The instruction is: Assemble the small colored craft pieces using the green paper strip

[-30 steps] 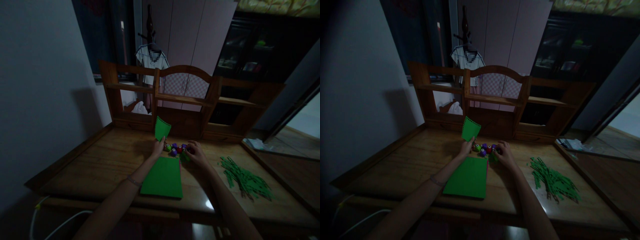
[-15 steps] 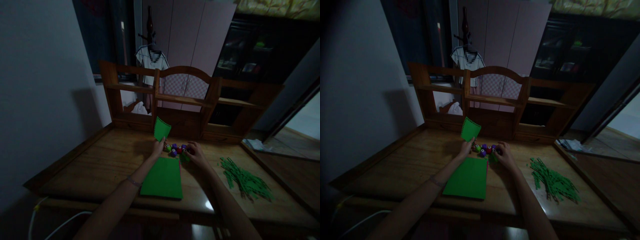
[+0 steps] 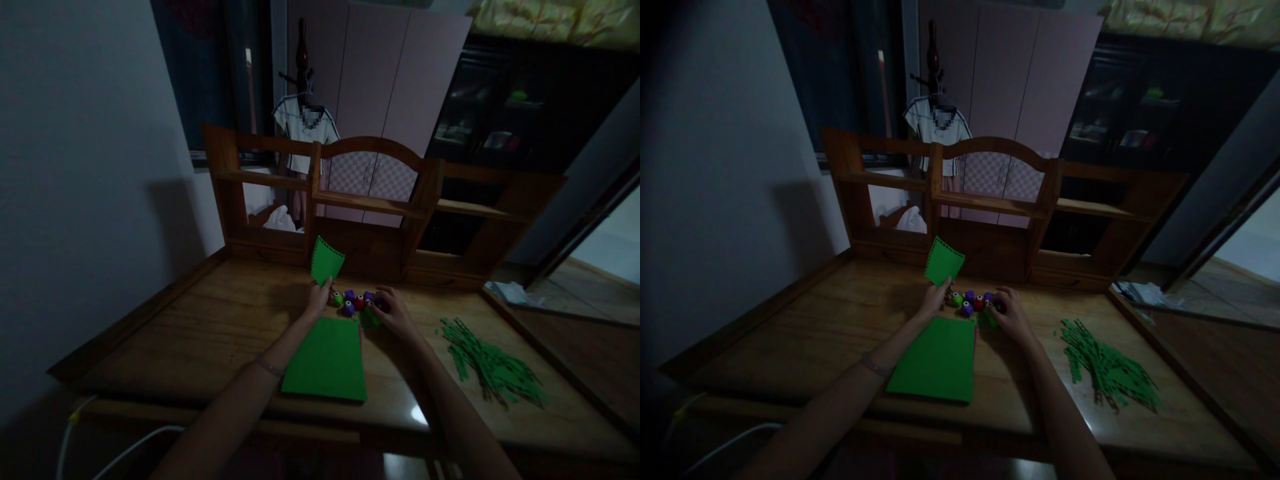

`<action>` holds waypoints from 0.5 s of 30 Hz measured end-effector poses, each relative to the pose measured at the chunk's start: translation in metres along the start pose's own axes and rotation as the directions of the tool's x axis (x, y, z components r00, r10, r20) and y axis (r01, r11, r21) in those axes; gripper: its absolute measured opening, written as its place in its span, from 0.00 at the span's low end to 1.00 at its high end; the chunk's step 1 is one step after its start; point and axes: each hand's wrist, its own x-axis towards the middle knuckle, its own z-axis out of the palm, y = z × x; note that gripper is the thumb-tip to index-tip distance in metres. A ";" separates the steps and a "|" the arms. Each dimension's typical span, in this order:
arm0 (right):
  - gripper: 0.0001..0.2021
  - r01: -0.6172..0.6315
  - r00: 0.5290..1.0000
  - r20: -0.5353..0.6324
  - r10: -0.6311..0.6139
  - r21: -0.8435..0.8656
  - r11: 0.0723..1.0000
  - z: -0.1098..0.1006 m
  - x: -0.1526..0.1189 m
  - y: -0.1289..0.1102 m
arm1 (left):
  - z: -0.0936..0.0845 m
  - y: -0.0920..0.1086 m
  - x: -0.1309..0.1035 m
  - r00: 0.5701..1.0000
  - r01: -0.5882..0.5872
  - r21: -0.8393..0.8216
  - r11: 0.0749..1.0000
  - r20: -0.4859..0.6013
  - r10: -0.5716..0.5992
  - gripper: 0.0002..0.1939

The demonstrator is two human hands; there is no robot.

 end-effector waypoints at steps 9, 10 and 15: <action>0.12 0.120 0.992 -0.021 -0.121 -0.036 0.992 0.003 0.012 -0.028 | -0.003 -0.002 0.004 0.998 0.052 0.033 0.998 -0.047 -0.051 0.22; 0.13 0.147 0.989 -0.001 -0.147 -0.056 0.988 0.006 0.016 -0.035 | -0.003 -0.002 0.004 0.997 0.054 0.021 0.998 -0.058 -0.053 0.22; 0.15 0.208 0.977 0.098 -0.192 -0.194 0.959 0.037 0.035 -0.061 | -0.003 -0.005 0.008 0.996 -0.016 0.057 0.998 -0.092 0.022 0.25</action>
